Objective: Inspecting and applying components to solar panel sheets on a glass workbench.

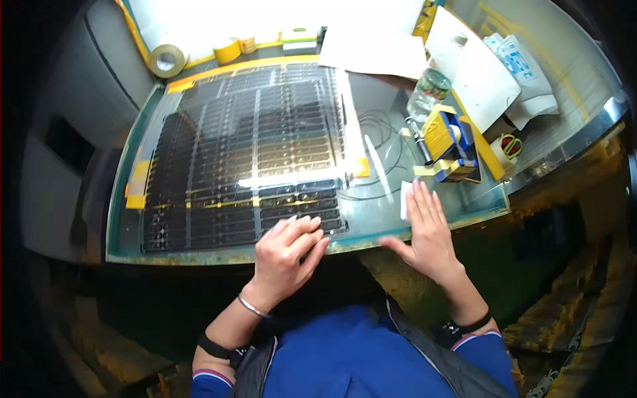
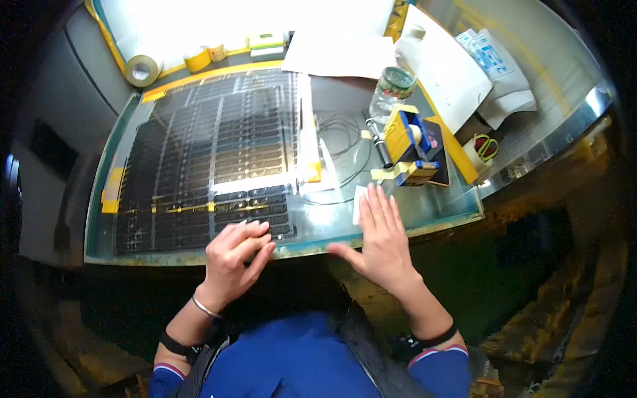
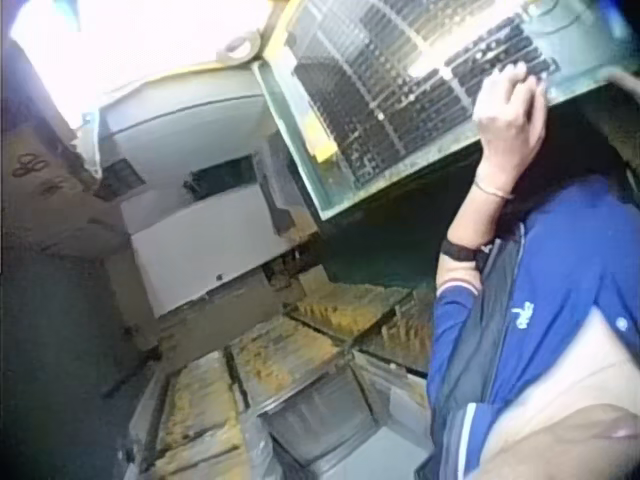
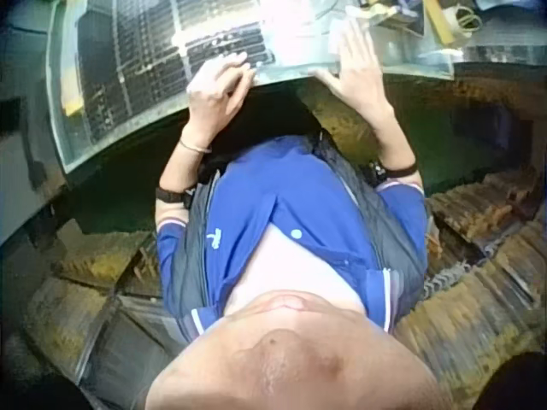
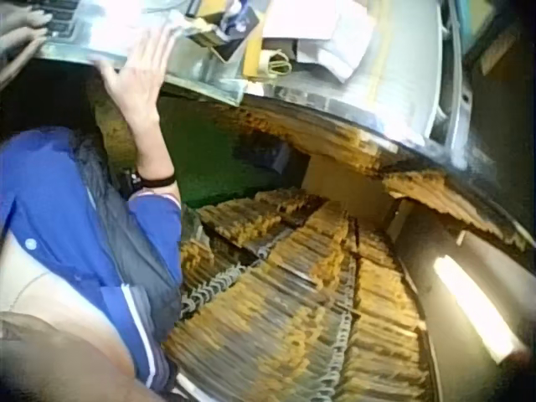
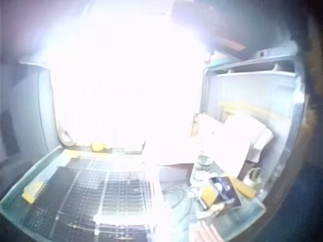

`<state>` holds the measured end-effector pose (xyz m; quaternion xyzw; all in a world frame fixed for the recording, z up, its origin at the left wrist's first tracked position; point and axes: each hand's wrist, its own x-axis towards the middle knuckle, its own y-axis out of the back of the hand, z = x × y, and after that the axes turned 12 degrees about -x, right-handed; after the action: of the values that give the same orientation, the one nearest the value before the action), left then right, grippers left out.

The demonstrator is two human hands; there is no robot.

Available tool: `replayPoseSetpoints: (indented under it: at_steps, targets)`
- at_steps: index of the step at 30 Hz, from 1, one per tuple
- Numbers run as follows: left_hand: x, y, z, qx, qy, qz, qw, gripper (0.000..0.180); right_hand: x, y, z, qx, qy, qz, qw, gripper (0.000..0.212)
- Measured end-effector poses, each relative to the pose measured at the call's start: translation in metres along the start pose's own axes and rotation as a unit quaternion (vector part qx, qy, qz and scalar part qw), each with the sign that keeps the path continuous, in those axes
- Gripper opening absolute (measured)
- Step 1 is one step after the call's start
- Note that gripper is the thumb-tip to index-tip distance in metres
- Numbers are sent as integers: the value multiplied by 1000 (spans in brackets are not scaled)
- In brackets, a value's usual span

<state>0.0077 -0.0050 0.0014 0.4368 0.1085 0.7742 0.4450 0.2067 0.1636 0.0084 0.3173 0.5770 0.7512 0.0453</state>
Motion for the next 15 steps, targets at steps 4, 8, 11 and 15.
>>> replayPoseSetpoints:
  at_steps: [4, 8, 11, 15]
  targets:
    - [20, 0, -4, -22, -13, -20, 999, 12, -29, 8, 26, 112, 57, 15, 992, 42]
    - [26, -5, -4, -118, 30, -42, 992, 10, 5, 48, 69, 165, 125, 33, 978, 44]
    - [23, 0, -3, -110, 28, -71, 991, 10, 73, 63, 107, 118, 50, 207, 970, 43]
    - [19, -5, 0, -129, 37, -74, 988, 10, 153, 72, 165, 74, -54, 309, 947, 20]
